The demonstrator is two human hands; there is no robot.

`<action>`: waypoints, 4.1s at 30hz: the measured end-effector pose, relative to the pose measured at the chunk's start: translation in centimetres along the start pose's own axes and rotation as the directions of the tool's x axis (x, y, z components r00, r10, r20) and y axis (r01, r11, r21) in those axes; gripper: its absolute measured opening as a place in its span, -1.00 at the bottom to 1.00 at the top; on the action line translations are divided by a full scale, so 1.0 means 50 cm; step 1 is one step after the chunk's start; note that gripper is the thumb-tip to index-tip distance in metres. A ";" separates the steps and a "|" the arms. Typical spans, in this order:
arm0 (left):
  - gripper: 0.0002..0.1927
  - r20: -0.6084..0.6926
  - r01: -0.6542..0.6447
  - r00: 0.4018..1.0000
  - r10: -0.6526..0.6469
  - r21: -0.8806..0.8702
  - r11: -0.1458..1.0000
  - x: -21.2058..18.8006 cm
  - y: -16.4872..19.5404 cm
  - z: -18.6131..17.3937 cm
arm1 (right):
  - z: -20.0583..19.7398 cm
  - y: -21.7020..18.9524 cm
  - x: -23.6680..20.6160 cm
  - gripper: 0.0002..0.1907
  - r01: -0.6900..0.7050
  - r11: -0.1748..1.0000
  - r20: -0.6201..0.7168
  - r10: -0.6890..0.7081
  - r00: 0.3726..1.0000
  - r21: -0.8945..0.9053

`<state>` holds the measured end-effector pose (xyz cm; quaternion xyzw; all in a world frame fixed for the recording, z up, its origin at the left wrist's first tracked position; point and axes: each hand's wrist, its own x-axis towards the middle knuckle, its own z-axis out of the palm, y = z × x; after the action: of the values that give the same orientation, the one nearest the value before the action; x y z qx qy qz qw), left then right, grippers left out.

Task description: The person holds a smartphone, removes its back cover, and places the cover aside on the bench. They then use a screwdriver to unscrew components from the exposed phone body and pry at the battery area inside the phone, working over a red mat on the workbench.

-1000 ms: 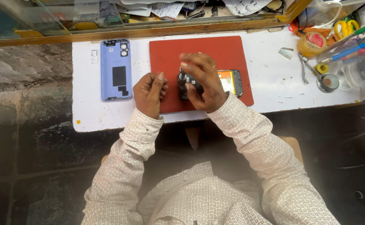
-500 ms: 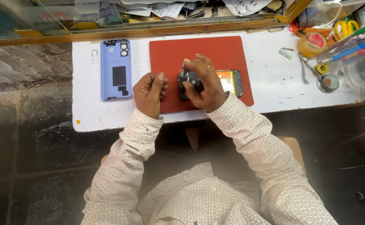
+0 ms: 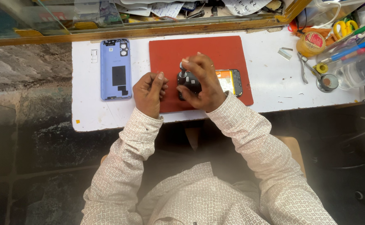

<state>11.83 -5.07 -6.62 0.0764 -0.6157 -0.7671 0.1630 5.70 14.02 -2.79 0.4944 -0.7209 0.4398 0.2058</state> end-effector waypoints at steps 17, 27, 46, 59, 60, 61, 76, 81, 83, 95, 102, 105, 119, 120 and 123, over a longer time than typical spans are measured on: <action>-0.75 0.000 -0.040 0.999 0.040 0.037 0.999 0.000 0.001 0.002 | 0.007 0.008 -0.008 -0.14 0.005 0.996 -0.026 -0.002 1.000 0.092; -0.74 0.011 -0.020 1.000 0.019 0.043 0.999 0.000 0.001 0.001 | 0.013 0.011 -0.025 -0.28 -0.094 0.957 -0.006 0.099 0.995 0.275; -0.82 0.237 -0.278 0.954 0.186 0.456 0.846 -0.010 0.032 0.026 | 0.010 0.027 -0.032 -0.19 -0.114 0.901 -0.164 0.198 0.966 0.418; -0.89 0.228 -0.258 0.958 0.172 0.433 0.864 -0.011 0.030 0.026 | 0.013 0.024 -0.031 -0.24 -0.136 0.872 -0.078 0.195 0.978 0.471; -0.89 0.228 -0.258 0.959 0.171 0.440 0.860 -0.010 0.029 0.026 | 0.013 0.024 -0.030 -0.24 -0.128 0.881 -0.095 0.191 0.977 0.456; -0.88 0.217 -0.265 0.958 0.185 0.434 0.861 -0.010 0.028 0.025 | 0.013 0.025 -0.030 -0.23 -0.119 0.890 -0.112 0.186 0.976 0.440; -0.89 0.072 -0.233 0.972 0.222 0.353 0.906 -0.007 0.016 0.019 | 0.026 0.024 -0.019 -0.24 -0.203 0.944 -0.149 0.247 0.957 0.260; -0.88 0.071 -0.239 0.971 0.229 0.348 0.906 -0.007 0.016 0.018 | 0.027 0.023 -0.016 -0.23 -0.184 0.960 -0.154 0.219 0.964 0.212; -0.88 0.069 -0.231 0.973 0.221 0.342 0.911 -0.008 0.016 0.018 | 0.027 0.021 -0.015 -0.24 -0.184 0.961 -0.152 0.217 0.964 0.205; -0.87 0.069 -0.238 0.971 0.228 0.337 0.911 -0.008 0.019 0.019 | 0.004 0.009 0.034 -0.23 -0.098 0.985 -0.079 0.087 0.993 -0.142; -0.87 0.082 -0.261 0.965 0.248 0.329 0.907 -0.008 0.018 0.017 | 0.005 0.021 0.062 -0.32 -0.094 0.993 -0.053 0.090 0.994 -0.068; -0.88 0.078 -0.258 0.966 0.246 0.344 0.903 -0.007 0.017 0.016 | 0.002 0.018 0.056 -0.37 -0.078 0.997 0.024 0.078 0.997 0.007; -0.89 0.058 -0.216 0.976 0.208 0.321 0.922 -0.009 0.020 0.020 | 0.025 0.025 0.030 -0.24 -0.134 0.991 -0.033 0.135 0.990 0.025; -0.90 0.058 -0.217 0.976 0.210 0.321 0.922 -0.009 0.020 0.019 | 0.023 0.021 0.030 -0.24 -0.121 0.992 -0.021 0.121 0.992 0.030; -0.90 0.062 -0.257 0.966 0.251 0.303 0.918 -0.009 0.018 0.019 | 0.016 0.008 0.033 -0.24 -0.086 0.996 -0.012 0.086 0.996 0.021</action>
<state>12.08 -4.20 -5.56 0.0120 -0.7344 -0.6346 0.2404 4.75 12.54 -2.19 0.4623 -0.7355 0.4589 0.1863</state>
